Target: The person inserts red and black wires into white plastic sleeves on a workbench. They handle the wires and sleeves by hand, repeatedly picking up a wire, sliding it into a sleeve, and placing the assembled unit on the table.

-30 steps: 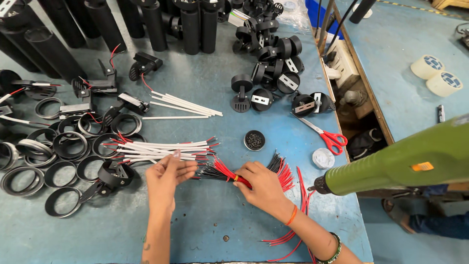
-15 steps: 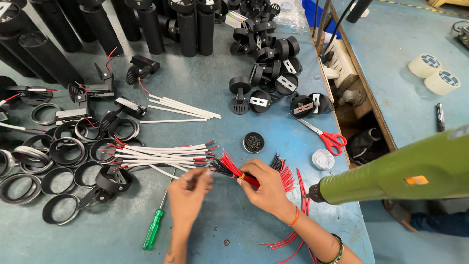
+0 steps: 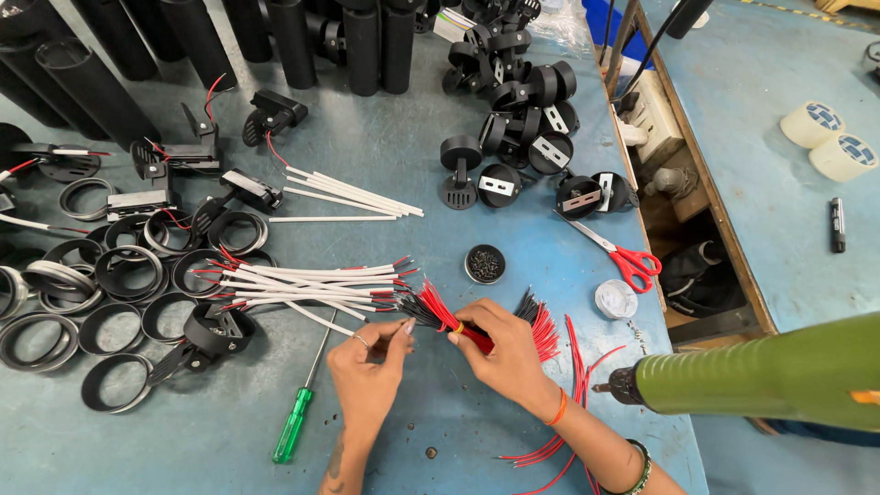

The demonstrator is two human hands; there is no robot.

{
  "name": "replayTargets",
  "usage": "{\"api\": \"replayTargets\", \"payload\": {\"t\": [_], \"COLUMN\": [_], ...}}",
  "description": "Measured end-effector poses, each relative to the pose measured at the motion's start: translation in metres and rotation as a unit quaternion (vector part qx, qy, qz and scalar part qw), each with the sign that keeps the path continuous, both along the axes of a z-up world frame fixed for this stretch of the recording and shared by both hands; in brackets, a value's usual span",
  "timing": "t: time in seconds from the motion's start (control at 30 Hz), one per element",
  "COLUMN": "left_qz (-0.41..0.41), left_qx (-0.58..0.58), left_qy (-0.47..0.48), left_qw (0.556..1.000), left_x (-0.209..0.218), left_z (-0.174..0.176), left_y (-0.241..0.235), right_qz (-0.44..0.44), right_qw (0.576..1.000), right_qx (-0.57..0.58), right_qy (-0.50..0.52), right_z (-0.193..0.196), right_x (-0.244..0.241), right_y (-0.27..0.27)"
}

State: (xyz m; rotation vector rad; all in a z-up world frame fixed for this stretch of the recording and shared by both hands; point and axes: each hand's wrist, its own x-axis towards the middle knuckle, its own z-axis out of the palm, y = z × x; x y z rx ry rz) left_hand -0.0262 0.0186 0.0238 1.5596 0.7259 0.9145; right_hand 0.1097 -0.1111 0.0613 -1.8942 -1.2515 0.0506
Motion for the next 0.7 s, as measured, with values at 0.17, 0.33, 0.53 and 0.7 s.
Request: {"api": "replayTargets", "payload": {"t": [0.17, 0.33, 0.53, 0.7], "left_qz": [-0.021, -0.048, -0.023, -0.033], "left_qx": [0.058, 0.067, -0.086, -0.113], "left_qy": [-0.023, -0.054, -0.063, -0.072], "left_qw": [0.998, 0.995, 0.994, 0.99], "left_x": [-0.004, 0.001, 0.006, 0.008], "left_z": [0.011, 0.011, -0.005, -0.016], "left_y": [-0.005, -0.009, -0.009, -0.005], "right_qz": [-0.003, 0.006, 0.023, 0.043], "right_qw": [1.0, 1.0, 0.999, 0.999], "right_qx": [0.006, 0.009, 0.013, 0.014], "right_qy": [-0.003, 0.004, 0.022, -0.015], "right_z": [-0.002, -0.003, -0.007, -0.009], "right_x": [0.0, -0.006, -0.012, -0.011], "right_y": [0.0, 0.001, 0.0, 0.001]}}
